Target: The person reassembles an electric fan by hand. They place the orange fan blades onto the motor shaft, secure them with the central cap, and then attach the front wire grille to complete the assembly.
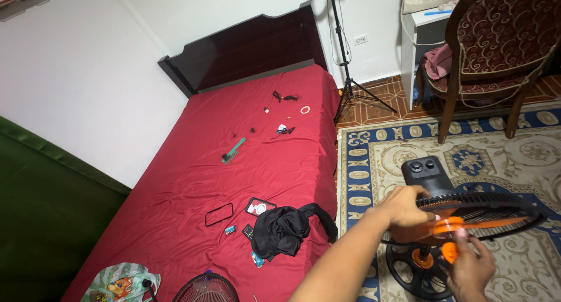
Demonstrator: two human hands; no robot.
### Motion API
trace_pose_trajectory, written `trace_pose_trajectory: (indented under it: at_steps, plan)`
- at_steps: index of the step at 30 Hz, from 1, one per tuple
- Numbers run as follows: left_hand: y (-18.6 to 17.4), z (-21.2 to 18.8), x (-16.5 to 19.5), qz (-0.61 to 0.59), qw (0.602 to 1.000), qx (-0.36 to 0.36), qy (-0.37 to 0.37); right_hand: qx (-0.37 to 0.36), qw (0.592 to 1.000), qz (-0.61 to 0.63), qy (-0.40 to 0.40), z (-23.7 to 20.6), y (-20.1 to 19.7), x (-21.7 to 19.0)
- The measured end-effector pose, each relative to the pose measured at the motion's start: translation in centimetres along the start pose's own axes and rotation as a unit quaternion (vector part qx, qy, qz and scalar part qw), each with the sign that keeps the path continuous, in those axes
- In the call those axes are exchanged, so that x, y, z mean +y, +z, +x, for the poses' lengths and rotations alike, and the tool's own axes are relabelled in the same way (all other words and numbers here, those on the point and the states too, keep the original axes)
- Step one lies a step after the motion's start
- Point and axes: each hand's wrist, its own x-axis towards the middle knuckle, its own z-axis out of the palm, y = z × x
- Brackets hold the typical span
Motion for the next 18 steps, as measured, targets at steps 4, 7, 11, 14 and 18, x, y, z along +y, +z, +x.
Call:
trace_pose_trajectory:
  at_steps: [4, 7, 11, 14, 18]
  plan:
    - [-0.4, 1.2, 1.5, -0.045, 0.997, -0.054, -0.024, -0.063, 0.994, -0.065, -0.066, 0.9, 0.1, 0.4]
    - [-0.6, 1.7, 2.3, -0.034, 0.994, -0.098, -0.028, -0.043, 0.986, -0.150, -0.056, 1.5, 0.1, 0.2]
    - [-1.0, 1.8, 1.9, -0.076, 0.992, -0.096, -0.010, -0.057, 0.980, -0.159, -0.108, 1.6, 0.1, 0.0]
    - [-1.3, 1.7, 1.5, -0.081, 0.991, -0.098, -0.033, -0.069, 0.974, -0.162, -0.143, 1.6, 0.6, 0.2]
    - [-1.4, 1.6, 1.1, -0.087, 0.989, -0.105, -0.050, -0.057, 0.960, -0.226, -0.154, 1.7, 0.6, 0.3]
